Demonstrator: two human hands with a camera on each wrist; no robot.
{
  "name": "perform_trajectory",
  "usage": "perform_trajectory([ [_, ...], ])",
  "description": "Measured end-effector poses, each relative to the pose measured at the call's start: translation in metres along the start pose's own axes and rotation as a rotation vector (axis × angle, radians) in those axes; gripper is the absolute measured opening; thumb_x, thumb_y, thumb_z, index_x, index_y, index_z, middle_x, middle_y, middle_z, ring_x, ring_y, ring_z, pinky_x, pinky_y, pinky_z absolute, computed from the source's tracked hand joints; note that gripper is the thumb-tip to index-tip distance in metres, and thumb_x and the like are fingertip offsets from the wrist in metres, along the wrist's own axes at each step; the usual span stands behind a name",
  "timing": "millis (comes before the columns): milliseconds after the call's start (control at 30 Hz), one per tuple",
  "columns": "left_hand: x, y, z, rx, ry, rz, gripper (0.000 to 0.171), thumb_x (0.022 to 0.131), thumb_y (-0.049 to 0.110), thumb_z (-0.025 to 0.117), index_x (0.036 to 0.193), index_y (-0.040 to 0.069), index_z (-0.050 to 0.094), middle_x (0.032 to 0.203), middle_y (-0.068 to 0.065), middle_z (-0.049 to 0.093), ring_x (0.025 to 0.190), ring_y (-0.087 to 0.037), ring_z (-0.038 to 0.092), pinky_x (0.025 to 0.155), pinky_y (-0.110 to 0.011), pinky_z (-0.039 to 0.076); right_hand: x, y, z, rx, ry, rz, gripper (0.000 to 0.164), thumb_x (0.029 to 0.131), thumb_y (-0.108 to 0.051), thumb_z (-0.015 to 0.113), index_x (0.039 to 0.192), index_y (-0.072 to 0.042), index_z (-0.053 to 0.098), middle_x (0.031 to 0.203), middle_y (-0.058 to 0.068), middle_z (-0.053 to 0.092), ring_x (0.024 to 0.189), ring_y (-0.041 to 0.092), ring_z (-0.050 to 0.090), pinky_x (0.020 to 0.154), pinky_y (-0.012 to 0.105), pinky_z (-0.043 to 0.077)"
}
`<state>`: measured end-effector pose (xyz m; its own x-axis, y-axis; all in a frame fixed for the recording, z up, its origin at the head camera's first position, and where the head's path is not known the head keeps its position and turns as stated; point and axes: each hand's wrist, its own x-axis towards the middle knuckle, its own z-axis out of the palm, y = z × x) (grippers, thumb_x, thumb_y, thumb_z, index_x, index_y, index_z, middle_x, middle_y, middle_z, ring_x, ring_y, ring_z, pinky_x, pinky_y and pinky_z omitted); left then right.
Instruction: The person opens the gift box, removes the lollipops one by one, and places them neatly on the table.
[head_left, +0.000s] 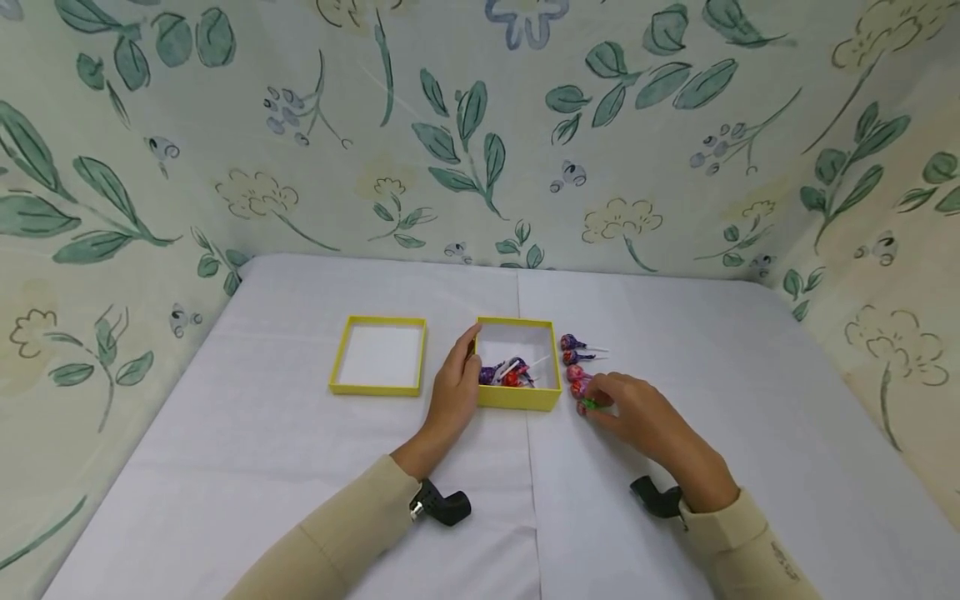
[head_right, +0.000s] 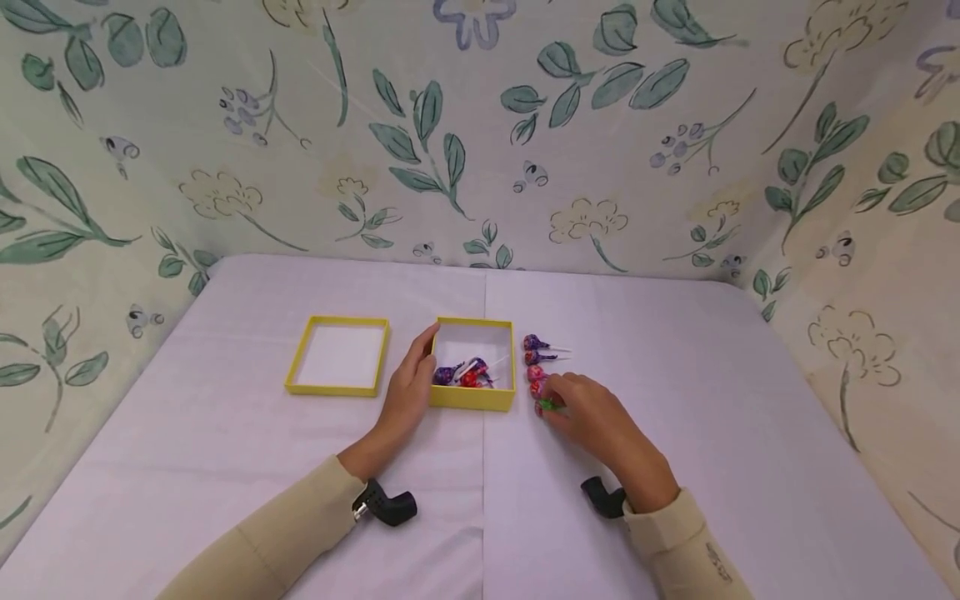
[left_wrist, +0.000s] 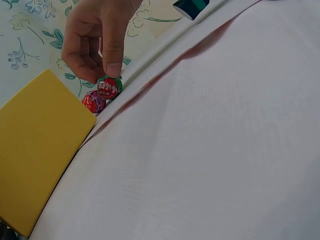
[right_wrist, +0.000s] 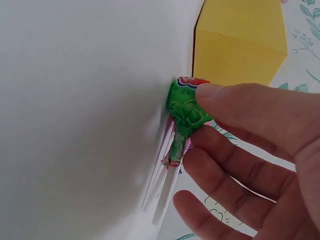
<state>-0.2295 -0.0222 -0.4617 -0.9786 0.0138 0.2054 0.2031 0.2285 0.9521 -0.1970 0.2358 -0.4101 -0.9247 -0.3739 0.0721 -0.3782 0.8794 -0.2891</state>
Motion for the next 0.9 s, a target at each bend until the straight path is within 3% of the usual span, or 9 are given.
perform_trajectory([
  [200,-0.001,0.0,0.0,0.0,0.002,-0.008,0.047,0.102,0.022,0.035,0.148,0.031,0.036,0.153,0.009,0.035,0.139,-0.006,0.029,0.114,-0.033,0.027,-0.002,-0.002,-0.001,-0.005,-0.007,0.019,0.029,0.075,-0.009,0.082,0.1,-0.01,0.068,0.094,0.001,0.068,0.086,0.016,0.063,0.079,0.037,0.056],
  [533,0.001,-0.001,0.0,-0.005,-0.007,0.0,0.048,0.102,0.021,0.034,0.149,0.031,0.035,0.154,0.006,0.034,0.139,-0.006,0.028,0.114,-0.033,0.026,-0.003,-0.006,-0.011,0.02,0.027,0.009,0.029,0.074,-0.007,0.082,0.1,-0.01,0.068,0.093,0.0,0.068,0.087,0.018,0.063,0.076,0.037,0.057],
  [900,-0.001,0.0,0.001,-0.017,-0.01,-0.021,0.046,0.103,0.023,0.035,0.148,0.033,0.036,0.152,0.013,0.033,0.138,-0.004,0.029,0.113,-0.032,0.027,0.011,-0.026,-0.029,0.072,0.052,-0.037,0.028,0.078,-0.012,0.08,0.103,-0.008,0.068,0.097,0.005,0.068,0.092,0.022,0.064,0.078,0.039,0.057],
])
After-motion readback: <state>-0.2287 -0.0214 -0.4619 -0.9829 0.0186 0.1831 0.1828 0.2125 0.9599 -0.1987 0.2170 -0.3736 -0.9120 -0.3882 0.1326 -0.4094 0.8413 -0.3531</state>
